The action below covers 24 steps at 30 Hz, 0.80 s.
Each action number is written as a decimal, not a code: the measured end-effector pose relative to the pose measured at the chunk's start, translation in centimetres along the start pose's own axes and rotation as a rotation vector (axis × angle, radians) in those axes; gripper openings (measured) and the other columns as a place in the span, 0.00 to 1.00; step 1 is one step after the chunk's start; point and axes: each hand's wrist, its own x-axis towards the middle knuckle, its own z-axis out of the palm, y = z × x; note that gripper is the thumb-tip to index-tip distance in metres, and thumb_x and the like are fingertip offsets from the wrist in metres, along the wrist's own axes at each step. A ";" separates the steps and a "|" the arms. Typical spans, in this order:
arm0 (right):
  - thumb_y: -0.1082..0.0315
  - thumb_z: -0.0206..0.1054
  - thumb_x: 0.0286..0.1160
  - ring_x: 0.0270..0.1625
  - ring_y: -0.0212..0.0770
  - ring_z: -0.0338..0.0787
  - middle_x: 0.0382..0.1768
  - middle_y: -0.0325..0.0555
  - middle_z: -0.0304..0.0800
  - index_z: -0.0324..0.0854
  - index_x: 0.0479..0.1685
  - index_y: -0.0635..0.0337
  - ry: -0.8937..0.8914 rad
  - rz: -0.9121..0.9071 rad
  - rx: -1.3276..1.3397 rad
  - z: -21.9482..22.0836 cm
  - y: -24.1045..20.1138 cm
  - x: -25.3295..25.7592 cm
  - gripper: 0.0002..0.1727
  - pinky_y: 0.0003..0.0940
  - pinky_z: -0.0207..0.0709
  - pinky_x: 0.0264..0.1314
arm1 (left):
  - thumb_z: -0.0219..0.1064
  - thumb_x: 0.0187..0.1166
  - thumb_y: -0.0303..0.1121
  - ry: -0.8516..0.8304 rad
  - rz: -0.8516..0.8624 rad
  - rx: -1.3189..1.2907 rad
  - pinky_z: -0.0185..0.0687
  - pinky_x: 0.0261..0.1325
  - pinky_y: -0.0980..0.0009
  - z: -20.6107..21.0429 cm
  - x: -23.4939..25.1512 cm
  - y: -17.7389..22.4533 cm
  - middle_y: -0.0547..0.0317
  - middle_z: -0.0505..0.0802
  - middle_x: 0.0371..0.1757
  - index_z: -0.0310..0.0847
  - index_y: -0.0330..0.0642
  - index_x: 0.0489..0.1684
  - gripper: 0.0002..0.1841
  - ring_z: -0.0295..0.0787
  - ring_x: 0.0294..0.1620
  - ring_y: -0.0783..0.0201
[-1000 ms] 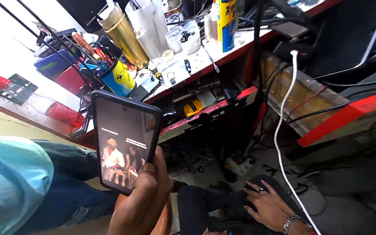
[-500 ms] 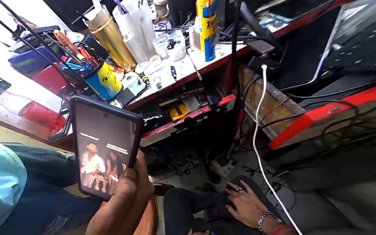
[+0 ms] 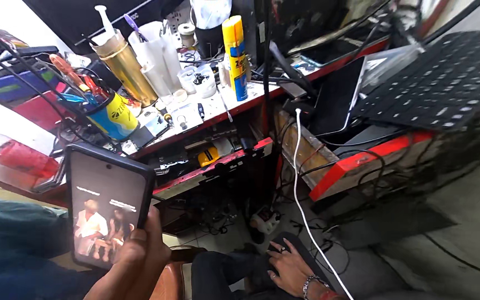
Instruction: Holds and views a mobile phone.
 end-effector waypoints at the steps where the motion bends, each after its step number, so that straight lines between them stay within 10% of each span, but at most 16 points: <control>1: 0.48 0.56 0.85 0.96 0.55 0.50 0.84 0.50 0.75 0.84 0.69 0.64 -0.001 -0.003 -0.001 0.0 0.0 0.0 0.30 0.67 0.22 0.94 | 0.63 0.79 0.20 -0.127 -0.074 -0.010 0.79 0.62 0.70 -0.5 0.1 0.9 0.29 0.94 0.50 0.85 0.15 0.51 0.13 0.92 0.50 0.48; 5: 0.48 0.56 0.86 0.96 0.54 0.50 0.84 0.49 0.75 0.84 0.69 0.63 -0.004 0.005 0.005 0.1 -0.1 0.0 0.29 0.66 0.22 0.94 | 0.55 0.88 0.27 -0.632 -0.182 0.022 0.68 0.81 0.57 -1.3 0.8 6.0 0.30 0.87 0.68 0.80 0.19 0.68 0.19 0.83 0.74 0.39; 11: 0.48 0.56 0.85 0.96 0.54 0.50 0.84 0.49 0.75 0.84 0.69 0.63 -0.005 0.001 -0.011 0.1 -0.2 0.1 0.29 0.66 0.21 0.94 | 0.63 0.79 0.20 -0.186 -0.089 -0.033 0.79 0.63 0.70 -0.6 0.3 0.3 0.31 0.94 0.51 0.84 0.16 0.54 0.13 0.93 0.51 0.48; 24: 0.47 0.57 0.84 0.95 0.54 0.54 0.83 0.48 0.77 0.86 0.67 0.62 0.029 0.002 -0.024 0.7 0.2 0.4 0.30 0.66 0.23 0.94 | 0.69 0.75 0.23 -0.096 0.057 0.115 0.83 0.61 0.64 0.8 0.4 -3.6 0.39 0.96 0.47 0.89 0.22 0.51 0.12 0.95 0.46 0.49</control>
